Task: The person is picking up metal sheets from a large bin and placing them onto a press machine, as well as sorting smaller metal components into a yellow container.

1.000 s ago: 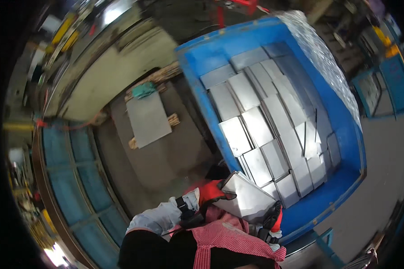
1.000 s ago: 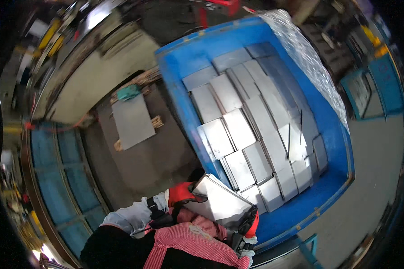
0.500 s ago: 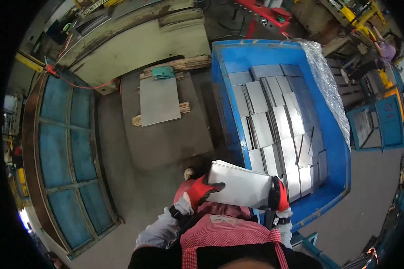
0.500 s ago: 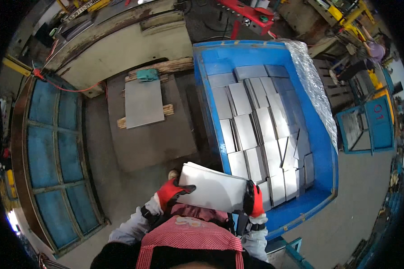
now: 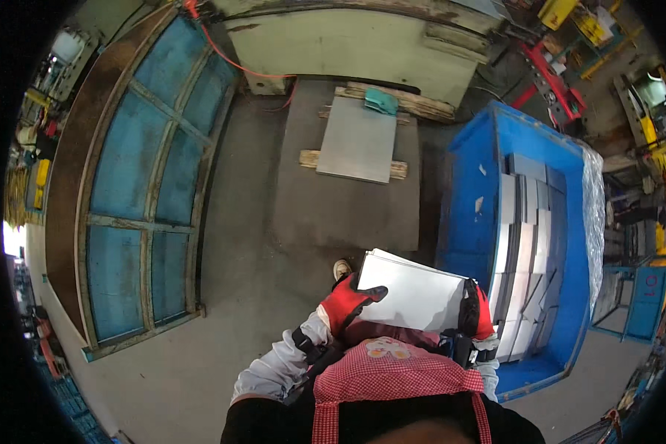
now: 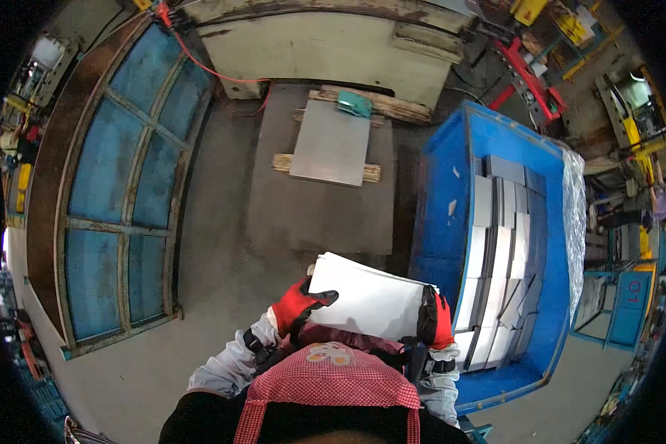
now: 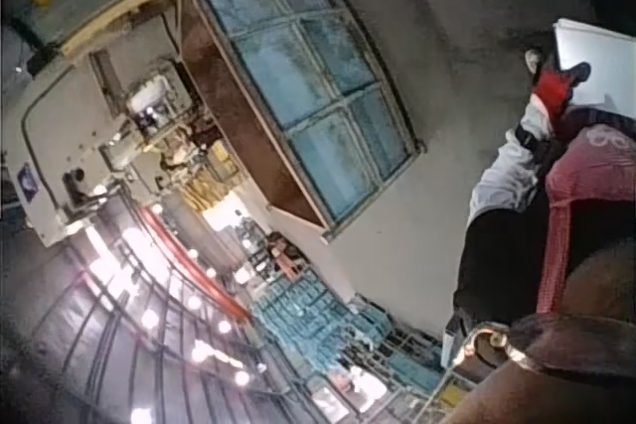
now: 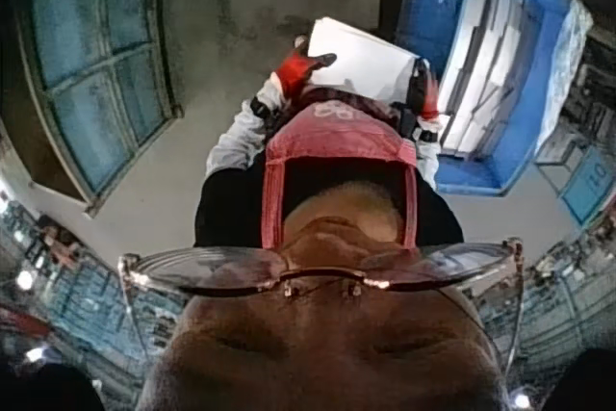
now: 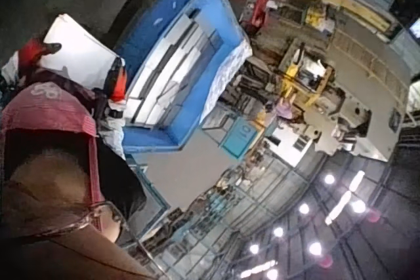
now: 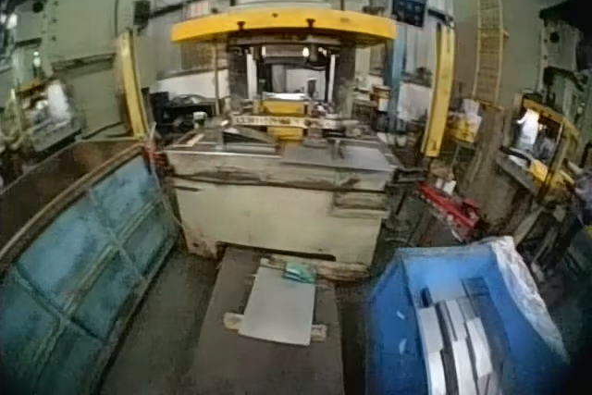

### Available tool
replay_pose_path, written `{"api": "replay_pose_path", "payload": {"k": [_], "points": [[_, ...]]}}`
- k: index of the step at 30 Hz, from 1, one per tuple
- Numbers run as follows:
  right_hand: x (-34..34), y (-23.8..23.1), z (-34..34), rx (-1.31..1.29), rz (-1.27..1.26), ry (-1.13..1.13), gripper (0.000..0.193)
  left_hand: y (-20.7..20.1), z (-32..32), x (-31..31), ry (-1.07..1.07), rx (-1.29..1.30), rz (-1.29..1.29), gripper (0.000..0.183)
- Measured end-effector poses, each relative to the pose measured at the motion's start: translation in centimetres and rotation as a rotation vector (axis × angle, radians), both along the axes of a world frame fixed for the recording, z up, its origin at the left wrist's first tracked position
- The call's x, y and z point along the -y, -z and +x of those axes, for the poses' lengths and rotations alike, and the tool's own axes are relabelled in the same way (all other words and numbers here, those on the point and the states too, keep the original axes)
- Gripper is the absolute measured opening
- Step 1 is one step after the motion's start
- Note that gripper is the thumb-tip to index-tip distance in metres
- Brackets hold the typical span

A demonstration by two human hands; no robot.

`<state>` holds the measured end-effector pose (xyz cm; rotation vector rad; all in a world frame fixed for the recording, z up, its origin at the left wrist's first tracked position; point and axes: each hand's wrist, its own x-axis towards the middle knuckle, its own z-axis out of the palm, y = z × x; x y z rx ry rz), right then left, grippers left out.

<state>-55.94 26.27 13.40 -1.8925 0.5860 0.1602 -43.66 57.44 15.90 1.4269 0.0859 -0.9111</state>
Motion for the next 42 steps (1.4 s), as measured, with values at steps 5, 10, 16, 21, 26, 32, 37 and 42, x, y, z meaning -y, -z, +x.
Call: {"api": "replay_pose_path", "payload": {"k": [5,10,16,21,26,32,37,42], "points": [[-5.0,0.4,4.2,-0.006,0.466,0.125,0.029,-1.2,2.5,-6.0,-0.155,-0.072,-0.069,0.042],[-6.8,-1.6,8.8,0.275,-0.214,-0.296,0.026,-0.5,4.2,-8.0,-0.186,-0.024,-0.077,0.04],[-7.8,-2.9,15.0,-0.064,0.706,0.192,0.016,0.4,8.9,-8.2,-0.224,-0.037,-0.099,0.04],[-6.0,0.3,20.7,0.182,0.21,-0.025,0.017,1.4,15.9,-6.7,-0.209,-0.024,-0.097,0.042],[-2.7,-0.1,28.8,0.512,-0.77,-0.526,0.017,-3.0,26.1,-3.0,-0.065,-0.074,0.224,0.043],[2.4,-2.8,33.3,0.023,-0.037,-0.134,0.032,-7.8,34.3,1.4,-0.036,-0.113,0.053,0.043],[5.1,-10.7,41.9,0.558,-0.859,-0.476,0.025,-11.2,40.9,3.2,0.082,0.184,0.181,0.052],[5.4,-12.2,48.8,-0.002,0.498,0.15,0.031,-13.1,47.6,3.6,-0.002,0.174,0.197,0.05]]}}
